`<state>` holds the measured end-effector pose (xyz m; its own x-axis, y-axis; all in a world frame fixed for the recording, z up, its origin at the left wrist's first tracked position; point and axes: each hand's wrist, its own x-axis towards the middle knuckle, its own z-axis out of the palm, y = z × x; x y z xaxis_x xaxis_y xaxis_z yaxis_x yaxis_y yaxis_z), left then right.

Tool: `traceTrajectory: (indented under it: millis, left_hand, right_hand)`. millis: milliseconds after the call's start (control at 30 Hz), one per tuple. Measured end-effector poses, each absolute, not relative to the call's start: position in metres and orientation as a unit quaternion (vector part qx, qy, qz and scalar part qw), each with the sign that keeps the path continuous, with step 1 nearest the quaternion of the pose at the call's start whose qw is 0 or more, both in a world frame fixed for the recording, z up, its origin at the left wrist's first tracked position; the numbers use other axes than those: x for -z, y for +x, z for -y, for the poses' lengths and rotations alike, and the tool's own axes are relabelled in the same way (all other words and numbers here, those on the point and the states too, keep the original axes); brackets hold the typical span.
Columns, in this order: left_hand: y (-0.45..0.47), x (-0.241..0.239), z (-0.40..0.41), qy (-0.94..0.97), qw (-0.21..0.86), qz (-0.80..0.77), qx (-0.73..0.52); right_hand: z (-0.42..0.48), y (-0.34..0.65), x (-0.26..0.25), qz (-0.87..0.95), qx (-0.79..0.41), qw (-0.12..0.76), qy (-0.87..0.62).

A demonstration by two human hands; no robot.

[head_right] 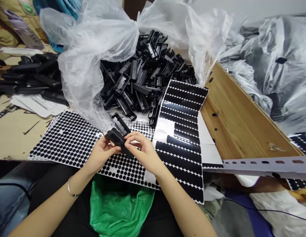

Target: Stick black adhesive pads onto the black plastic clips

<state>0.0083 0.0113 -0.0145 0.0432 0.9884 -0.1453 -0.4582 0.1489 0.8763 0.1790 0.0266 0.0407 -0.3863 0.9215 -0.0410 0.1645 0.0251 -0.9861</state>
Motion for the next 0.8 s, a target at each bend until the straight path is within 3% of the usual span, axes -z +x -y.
traceTrajectory:
  millis: [800]
  left_hand:
    - [0.0126,0.0128,-0.0059,0.298,0.610,-0.473,-0.561]
  right_hand:
    - [-0.0194,0.1702,-0.0347,0.660,-0.444,0.414,-0.443]
